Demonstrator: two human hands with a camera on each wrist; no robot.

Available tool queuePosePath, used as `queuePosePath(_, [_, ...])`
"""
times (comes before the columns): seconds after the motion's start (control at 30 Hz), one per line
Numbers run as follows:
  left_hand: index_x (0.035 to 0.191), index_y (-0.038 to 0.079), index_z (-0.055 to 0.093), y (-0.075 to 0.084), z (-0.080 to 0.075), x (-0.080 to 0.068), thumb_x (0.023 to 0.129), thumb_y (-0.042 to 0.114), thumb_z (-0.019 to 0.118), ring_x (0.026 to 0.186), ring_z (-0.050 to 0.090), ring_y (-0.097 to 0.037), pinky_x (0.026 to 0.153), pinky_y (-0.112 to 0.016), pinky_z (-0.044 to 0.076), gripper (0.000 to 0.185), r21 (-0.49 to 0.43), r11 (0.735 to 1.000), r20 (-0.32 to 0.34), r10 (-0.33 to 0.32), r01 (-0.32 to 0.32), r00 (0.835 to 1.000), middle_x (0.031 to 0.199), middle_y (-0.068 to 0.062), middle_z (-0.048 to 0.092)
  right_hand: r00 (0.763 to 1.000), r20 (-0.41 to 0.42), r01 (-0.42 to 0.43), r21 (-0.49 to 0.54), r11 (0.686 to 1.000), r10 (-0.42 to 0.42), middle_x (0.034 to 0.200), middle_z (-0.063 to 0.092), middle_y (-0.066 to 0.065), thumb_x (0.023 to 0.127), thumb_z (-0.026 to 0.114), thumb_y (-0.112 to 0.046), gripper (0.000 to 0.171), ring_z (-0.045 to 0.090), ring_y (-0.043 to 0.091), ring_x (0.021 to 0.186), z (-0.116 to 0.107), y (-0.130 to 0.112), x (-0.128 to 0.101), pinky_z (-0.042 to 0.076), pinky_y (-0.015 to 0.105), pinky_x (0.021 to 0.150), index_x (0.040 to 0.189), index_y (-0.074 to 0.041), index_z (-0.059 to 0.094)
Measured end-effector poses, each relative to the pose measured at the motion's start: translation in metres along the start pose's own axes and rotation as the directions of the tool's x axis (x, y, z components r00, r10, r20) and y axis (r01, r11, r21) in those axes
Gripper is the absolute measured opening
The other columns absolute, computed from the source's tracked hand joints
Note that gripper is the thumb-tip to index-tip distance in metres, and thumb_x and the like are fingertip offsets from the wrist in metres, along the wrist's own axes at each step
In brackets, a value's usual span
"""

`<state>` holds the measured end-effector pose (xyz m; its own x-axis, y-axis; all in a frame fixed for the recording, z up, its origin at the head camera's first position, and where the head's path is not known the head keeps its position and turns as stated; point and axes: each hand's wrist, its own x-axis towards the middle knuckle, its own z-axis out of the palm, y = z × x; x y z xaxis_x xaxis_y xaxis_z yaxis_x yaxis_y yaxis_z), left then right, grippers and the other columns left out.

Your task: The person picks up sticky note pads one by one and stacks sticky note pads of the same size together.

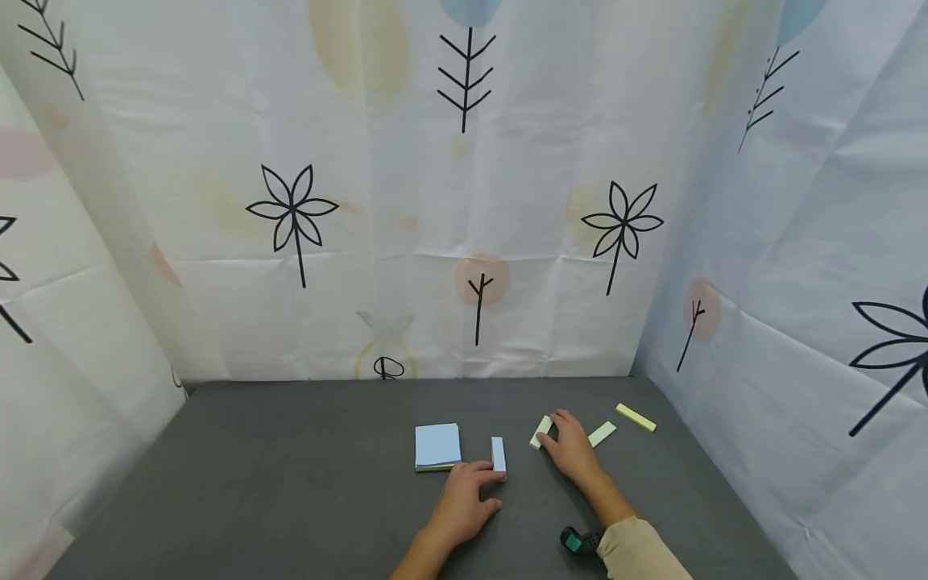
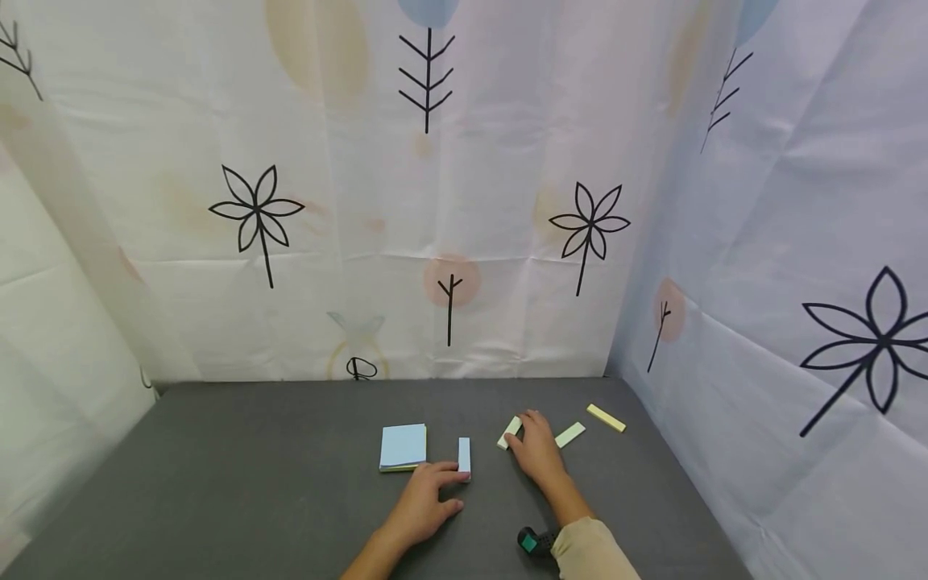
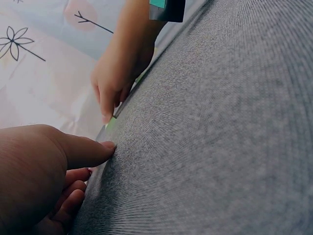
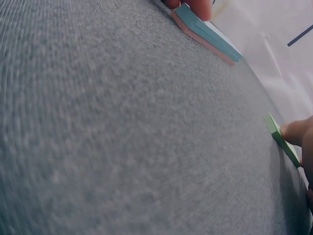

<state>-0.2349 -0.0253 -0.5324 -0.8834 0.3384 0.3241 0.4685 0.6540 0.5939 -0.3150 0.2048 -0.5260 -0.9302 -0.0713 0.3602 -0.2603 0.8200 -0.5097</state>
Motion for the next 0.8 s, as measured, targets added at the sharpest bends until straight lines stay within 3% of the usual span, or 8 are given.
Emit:
queuePosePath(0.27, [0.109,0.017,0.076,0.002,-0.002,0.001,0.074,0.014,0.082,0.104,0.055,-0.026,0.089,-0.042,0.046,0.036,0.009,1.000,-0.002,0.006,-0.006,1.000,0.117,-0.004,0.065,0.999,0.035,-0.041,0.016,0.999,0.040,0.127,0.051,0.034,0.087,0.071,-0.016,0.045,0.040,0.051,0.126,0.000,-0.003,0.004,0.032,0.058,0.102,0.117,0.015,0.058])
queuePosePath(0.6, [0.108,0.018,0.076,0.002,-0.001,0.000,0.074,0.015,0.081,0.105,0.056,-0.027,0.089,-0.043,0.046,0.034,0.011,1.000,0.013,-0.011,0.010,1.000,0.116,-0.004,0.066,0.992,0.070,-0.111,0.158,0.981,0.101,0.116,0.060,0.021,0.076,0.082,-0.010,0.051,0.055,0.039,0.110,0.004,-0.011,0.005,0.043,0.053,0.089,0.119,0.003,0.057])
queuePosePath(0.8, [0.108,0.018,0.076,0.002,-0.002,0.000,0.074,0.013,0.081,0.105,0.056,-0.027,0.089,-0.042,0.046,0.034,0.006,1.000,-0.007,0.001,-0.001,1.000,0.116,-0.004,0.066,0.997,0.039,-0.068,0.228,0.971,0.060,0.098,0.063,0.013,0.071,0.082,-0.001,0.046,0.059,0.030,0.092,0.006,-0.018,0.005,0.045,0.047,0.080,0.111,-0.001,0.057])
